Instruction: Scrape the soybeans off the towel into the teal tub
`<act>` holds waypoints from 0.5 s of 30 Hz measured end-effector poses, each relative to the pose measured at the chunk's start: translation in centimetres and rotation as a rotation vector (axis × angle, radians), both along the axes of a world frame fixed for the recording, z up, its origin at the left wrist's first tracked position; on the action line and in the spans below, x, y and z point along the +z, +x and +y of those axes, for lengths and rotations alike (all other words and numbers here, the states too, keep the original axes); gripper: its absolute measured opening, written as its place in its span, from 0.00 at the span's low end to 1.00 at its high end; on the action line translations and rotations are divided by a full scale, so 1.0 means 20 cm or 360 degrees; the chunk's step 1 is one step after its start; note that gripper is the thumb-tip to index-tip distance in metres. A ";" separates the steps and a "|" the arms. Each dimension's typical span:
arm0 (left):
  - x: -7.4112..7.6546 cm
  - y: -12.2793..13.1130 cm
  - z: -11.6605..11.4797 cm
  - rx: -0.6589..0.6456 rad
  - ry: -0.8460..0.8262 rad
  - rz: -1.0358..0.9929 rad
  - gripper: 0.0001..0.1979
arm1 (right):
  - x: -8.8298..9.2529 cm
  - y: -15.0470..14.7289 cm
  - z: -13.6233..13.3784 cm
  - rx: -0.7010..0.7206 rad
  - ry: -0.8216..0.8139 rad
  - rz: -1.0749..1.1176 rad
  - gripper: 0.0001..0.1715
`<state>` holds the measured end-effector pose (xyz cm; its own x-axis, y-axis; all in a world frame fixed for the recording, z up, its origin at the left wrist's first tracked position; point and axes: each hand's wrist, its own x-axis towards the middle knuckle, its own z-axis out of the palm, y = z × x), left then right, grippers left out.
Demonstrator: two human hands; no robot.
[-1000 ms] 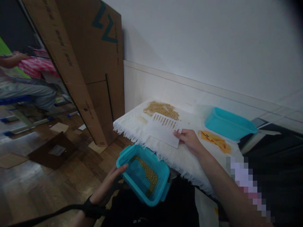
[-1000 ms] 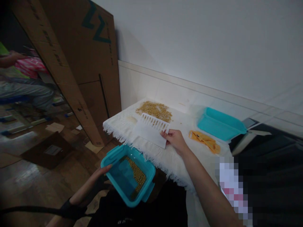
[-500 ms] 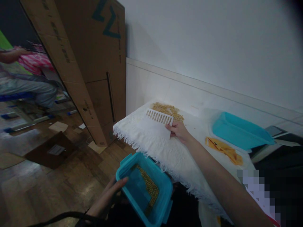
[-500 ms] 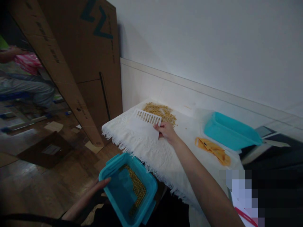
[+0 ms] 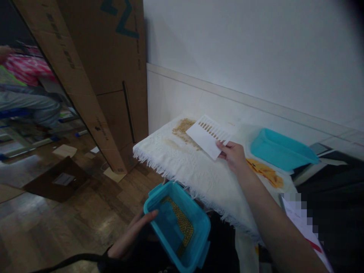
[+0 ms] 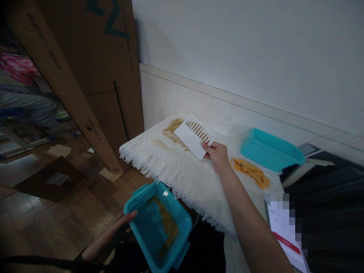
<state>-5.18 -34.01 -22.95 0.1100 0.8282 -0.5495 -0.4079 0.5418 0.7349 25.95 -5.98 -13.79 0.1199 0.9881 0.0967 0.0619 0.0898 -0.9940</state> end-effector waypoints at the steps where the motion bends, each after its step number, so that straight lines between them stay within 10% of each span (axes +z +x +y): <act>1: -0.01 0.00 0.00 -0.0011 0.0015 0.0004 0.56 | -0.01 0.03 -0.03 -0.0044 0.0019 -0.0023 0.41; 15: -0.05 0.06 -0.01 -0.0019 -0.0014 0.0004 0.56 | -0.16 -0.11 -0.15 0.0004 -0.0002 -0.0052 0.39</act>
<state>-4.08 -34.14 -23.91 0.1184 0.8221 -0.5569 -0.3994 0.5529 0.7313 23.83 -9.05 -17.09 0.1143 0.9885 0.0995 0.0941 0.0889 -0.9916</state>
